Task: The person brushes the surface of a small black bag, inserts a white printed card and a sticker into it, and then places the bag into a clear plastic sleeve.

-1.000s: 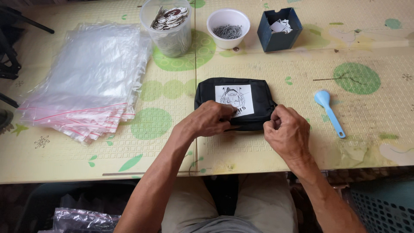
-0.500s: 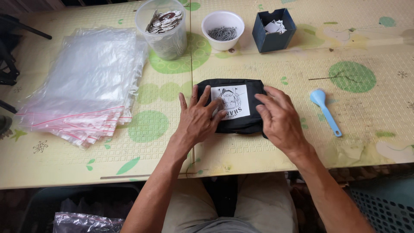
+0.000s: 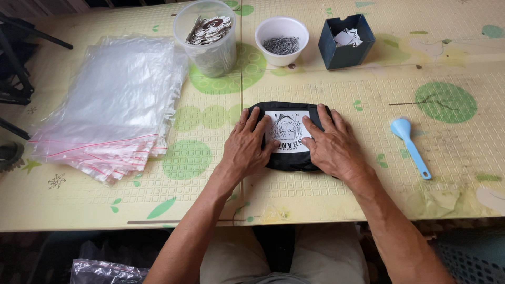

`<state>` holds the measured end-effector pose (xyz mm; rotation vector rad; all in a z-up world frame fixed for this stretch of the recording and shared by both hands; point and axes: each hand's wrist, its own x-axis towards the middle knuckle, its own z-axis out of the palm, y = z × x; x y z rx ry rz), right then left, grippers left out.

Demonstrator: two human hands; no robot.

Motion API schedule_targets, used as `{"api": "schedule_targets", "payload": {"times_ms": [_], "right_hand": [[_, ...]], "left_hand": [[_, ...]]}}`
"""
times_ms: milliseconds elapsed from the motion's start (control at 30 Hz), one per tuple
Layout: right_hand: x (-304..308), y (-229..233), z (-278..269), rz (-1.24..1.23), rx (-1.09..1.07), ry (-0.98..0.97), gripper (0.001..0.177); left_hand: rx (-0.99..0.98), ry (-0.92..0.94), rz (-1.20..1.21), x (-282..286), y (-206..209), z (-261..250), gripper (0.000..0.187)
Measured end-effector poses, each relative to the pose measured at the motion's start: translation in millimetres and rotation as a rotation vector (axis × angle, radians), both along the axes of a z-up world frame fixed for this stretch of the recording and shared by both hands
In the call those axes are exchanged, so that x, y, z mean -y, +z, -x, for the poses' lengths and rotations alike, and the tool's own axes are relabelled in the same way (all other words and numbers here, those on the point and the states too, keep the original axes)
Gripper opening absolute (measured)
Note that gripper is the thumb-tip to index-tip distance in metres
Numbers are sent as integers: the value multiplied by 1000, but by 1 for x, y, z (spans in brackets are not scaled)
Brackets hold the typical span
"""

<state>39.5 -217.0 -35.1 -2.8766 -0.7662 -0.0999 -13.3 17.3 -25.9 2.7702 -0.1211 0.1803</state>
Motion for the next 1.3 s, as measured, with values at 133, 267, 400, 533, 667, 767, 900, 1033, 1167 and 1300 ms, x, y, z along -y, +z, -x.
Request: {"api": "schedule_targets", "payload": {"times_ms": [133,267,400,533,667,767,900,1033,1167,1300], "right_hand": [[-5,6,4,54,27,-19,58],[-8,13,11,59,40,-29,57],[-10,10,9,-4,63,-7,56],[-11,8,8,-26,41,2,57],[-12,17,9,-53,-9,23,57],[-6,18,3,-87,-66,66,57],[10,30,-21,-217,-198,149,43],[10,62,-64,-295,-213,13,36],[-13,73,-129,-352,130,105,16],[-49,57,-219,-307,296,205,3]], "left_hand": [[-15,9,-24,1,3,-1,69],[-15,36,-28,2,6,1,72],[-20,52,-1,1,3,-3,73],[-71,75,-3,5,4,-11,75],[-119,125,-179,24,30,-21,70],[-49,16,-204,42,49,-32,55],[170,-206,24,53,7,-64,47],[195,-191,61,57,-5,-71,49],[160,-184,41,59,0,-60,59],[157,-185,115,56,-6,-70,60]]}}
